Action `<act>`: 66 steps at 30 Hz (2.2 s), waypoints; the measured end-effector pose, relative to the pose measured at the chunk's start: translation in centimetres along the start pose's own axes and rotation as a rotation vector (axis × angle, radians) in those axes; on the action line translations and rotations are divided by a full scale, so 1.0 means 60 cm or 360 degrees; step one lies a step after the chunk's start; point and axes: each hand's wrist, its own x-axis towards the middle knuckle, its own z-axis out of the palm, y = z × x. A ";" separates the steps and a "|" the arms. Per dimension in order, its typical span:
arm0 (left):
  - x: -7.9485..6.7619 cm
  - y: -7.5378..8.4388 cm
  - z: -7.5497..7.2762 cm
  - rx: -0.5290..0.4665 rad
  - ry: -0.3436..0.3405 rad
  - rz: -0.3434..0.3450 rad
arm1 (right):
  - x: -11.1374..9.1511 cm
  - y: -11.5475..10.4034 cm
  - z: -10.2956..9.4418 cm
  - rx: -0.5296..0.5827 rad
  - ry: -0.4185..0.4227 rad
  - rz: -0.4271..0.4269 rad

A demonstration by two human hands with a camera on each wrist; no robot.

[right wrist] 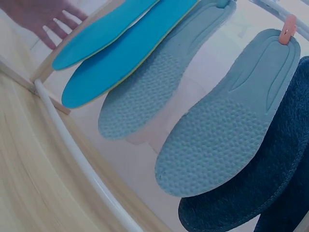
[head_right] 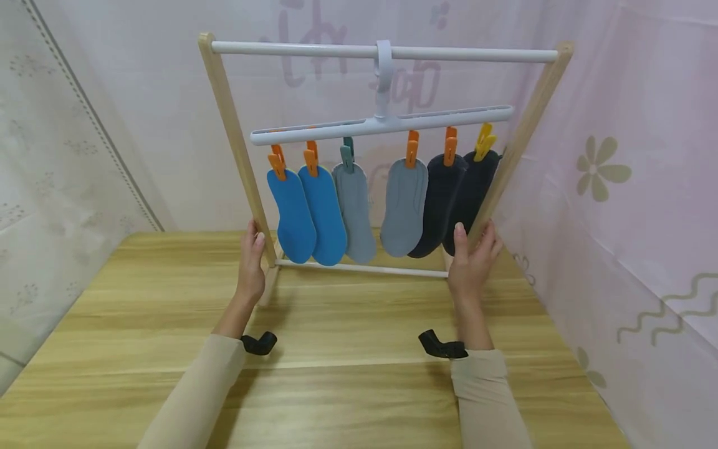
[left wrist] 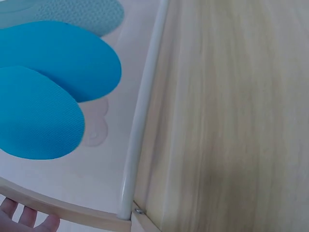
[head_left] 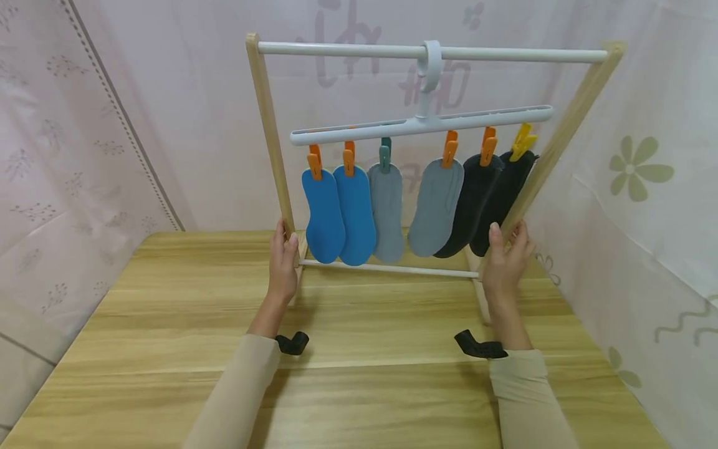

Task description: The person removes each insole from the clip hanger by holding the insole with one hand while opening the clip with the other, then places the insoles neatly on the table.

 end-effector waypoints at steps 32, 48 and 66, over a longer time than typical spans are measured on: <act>-0.025 0.003 0.050 -0.0184 0.0206 -0.0065 | 0.026 -0.001 -0.056 0.0148 -0.0320 -0.0070; -0.017 -0.009 0.053 -0.0207 0.0126 -0.0087 | 0.008 -0.012 -0.073 0.0183 -0.0334 -0.0022; 0.004 0.000 0.028 -0.0297 0.0084 -0.0019 | -0.017 -0.008 -0.052 0.0446 -0.0291 0.0064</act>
